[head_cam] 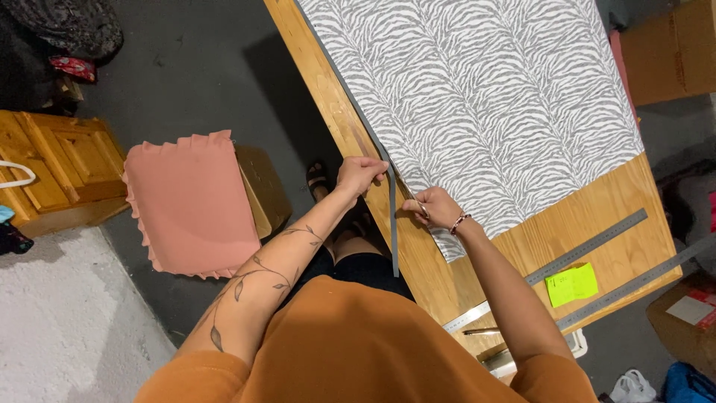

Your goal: The person uses scissors to cut a piece of zebra-print fabric on a wooden table, then cuts a strip from a large roll of dark gray fabric. They fold the cut zebra-print piece and place it on a nearby surface, then unfold the gray fabric roll and place a zebra-print piece on top of it.

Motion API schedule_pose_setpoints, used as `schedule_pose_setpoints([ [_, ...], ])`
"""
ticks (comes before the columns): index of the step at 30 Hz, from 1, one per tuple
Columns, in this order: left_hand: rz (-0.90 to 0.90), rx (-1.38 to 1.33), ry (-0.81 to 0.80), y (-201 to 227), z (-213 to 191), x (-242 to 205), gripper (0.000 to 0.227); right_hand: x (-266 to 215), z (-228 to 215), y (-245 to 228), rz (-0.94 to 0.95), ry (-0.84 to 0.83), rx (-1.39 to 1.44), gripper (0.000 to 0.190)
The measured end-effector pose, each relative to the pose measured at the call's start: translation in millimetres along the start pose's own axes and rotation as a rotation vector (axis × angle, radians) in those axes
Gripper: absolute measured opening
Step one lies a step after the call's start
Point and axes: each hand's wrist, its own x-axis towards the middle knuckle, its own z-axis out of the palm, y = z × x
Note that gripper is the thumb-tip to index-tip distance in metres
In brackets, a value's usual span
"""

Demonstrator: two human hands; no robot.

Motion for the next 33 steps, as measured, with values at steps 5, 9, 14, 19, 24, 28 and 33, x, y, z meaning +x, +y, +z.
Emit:
schedule_pose_setpoints([
  [5, 0.002, 0.066, -0.009, 6.5, -3.2, -3.8, 0.018, 6.6, -5.2, -16.6, -0.015, -0.005, -0.027, 0.059],
  [9, 0.008, 0.147, -0.03, 5.3, -6.2, -0.9, 0.019, 11.2, -6.3, -15.6, -0.03, -0.015, -0.027, 0.06],
  [14, -0.007, 0.202, -0.037, 12.3, -9.3, -1.8, 0.019, 18.5, -8.8, -21.9, -0.039, -0.022, -0.015, 0.061],
  [19, -0.004, 0.27, -0.044, 10.9, -11.0, -0.3, 0.021, 24.6, -9.4, -25.1, -0.043, -0.018, -0.005, 0.061],
  [24, -0.005, 0.305, -0.055, 1.4, -12.1, 8.3, 0.019, 26.7, -11.4, -23.7, -0.05, -0.03, -0.046, 0.06],
  [28, -0.014, 0.312, -0.058, 4.5, -15.4, 2.8, 0.02, 35.2, -8.9, -34.0, -0.05, -0.032, -0.034, 0.061],
  [33, 0.0, 0.328, -0.066, 3.2, -18.3, 2.2, 0.02, 41.7, -9.9, -30.9, -0.028, -0.008, -0.053, 0.059],
])
